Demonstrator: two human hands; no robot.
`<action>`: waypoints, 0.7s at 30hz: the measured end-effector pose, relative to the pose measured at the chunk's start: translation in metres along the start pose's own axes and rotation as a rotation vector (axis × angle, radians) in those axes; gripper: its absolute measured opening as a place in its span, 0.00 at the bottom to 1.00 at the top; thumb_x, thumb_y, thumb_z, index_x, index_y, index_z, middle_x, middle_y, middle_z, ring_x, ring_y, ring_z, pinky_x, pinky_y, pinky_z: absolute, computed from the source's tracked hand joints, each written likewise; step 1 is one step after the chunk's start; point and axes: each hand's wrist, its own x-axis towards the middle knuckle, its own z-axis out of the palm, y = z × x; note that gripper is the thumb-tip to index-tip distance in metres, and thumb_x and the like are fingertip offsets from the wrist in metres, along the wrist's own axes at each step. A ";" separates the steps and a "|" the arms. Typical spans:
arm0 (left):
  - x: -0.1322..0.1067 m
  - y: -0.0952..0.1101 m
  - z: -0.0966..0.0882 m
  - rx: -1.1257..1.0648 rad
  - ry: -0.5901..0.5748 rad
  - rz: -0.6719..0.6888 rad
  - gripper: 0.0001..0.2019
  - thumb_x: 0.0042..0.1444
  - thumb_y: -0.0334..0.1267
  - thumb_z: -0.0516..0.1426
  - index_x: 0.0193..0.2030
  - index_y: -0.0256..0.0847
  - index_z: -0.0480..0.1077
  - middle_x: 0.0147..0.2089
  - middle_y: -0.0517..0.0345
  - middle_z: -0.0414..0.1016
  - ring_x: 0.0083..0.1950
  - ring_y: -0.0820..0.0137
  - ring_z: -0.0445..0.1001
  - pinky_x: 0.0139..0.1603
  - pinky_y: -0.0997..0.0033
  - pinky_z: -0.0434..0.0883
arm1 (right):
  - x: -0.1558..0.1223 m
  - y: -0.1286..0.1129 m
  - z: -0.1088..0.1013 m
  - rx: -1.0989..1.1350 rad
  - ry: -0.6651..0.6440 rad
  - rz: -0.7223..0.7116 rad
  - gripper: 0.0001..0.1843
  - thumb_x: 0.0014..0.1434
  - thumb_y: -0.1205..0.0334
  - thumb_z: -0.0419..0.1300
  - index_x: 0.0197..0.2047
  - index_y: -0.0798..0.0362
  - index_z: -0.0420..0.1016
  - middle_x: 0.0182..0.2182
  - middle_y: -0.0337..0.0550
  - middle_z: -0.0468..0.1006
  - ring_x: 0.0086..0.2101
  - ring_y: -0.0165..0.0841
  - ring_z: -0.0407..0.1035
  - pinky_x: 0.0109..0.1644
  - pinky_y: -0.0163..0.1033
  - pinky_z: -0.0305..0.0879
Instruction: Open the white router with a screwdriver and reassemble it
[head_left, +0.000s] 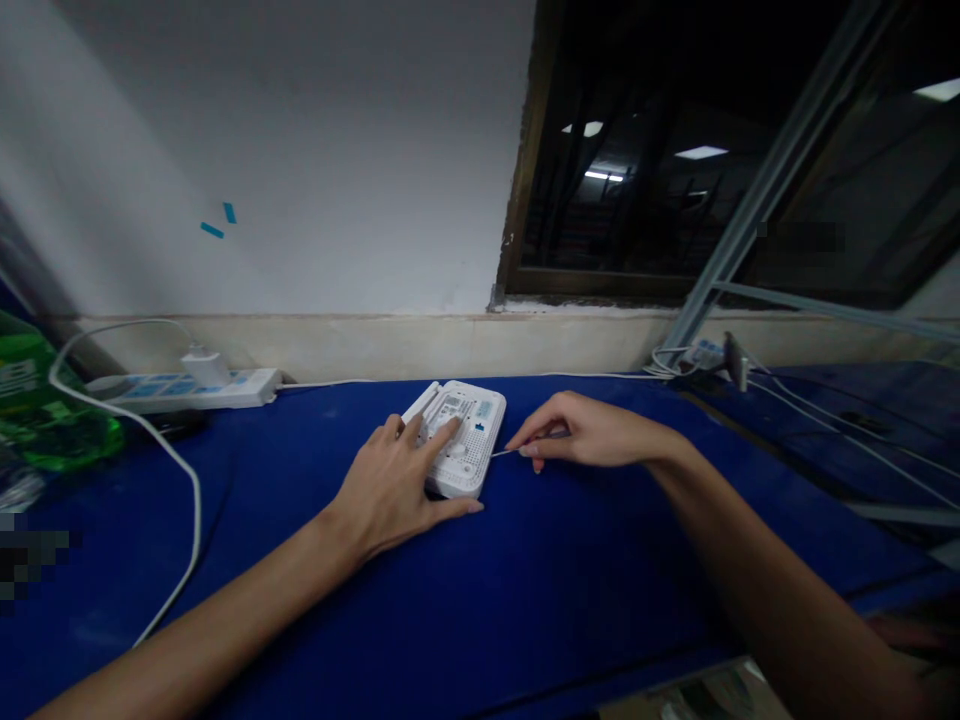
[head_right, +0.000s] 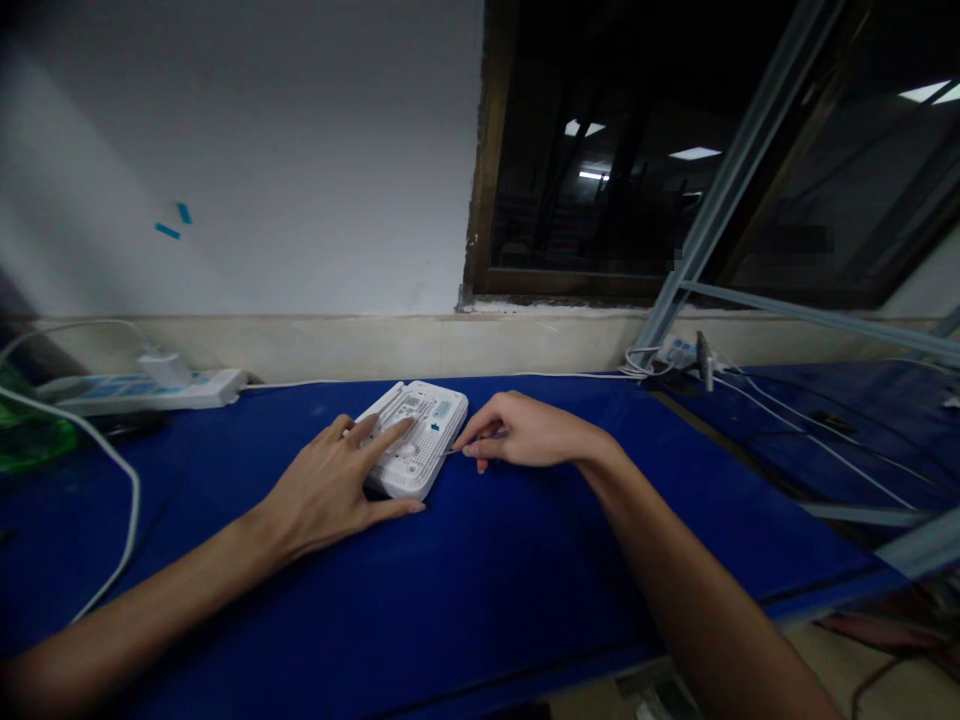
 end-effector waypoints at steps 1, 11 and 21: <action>0.000 0.002 0.003 -0.003 0.022 0.002 0.52 0.50 0.79 0.51 0.75 0.51 0.55 0.70 0.40 0.61 0.63 0.36 0.62 0.62 0.35 0.62 | 0.001 -0.006 0.000 -0.052 -0.026 0.004 0.17 0.63 0.58 0.62 0.52 0.55 0.83 0.33 0.47 0.85 0.36 0.37 0.79 0.40 0.37 0.70; 0.005 0.002 0.001 0.029 0.031 0.022 0.51 0.54 0.78 0.49 0.77 0.49 0.51 0.70 0.39 0.61 0.59 0.39 0.63 0.58 0.39 0.63 | 0.018 -0.035 -0.008 -0.330 -0.170 0.012 0.14 0.63 0.67 0.60 0.48 0.55 0.85 0.30 0.44 0.85 0.29 0.32 0.76 0.34 0.33 0.67; 0.011 0.003 -0.005 0.000 0.026 0.071 0.54 0.52 0.77 0.51 0.77 0.42 0.51 0.65 0.37 0.69 0.56 0.43 0.66 0.58 0.44 0.67 | 0.026 -0.053 -0.003 -0.521 -0.188 -0.040 0.13 0.52 0.77 0.62 0.36 0.54 0.86 0.26 0.40 0.82 0.26 0.30 0.69 0.31 0.34 0.59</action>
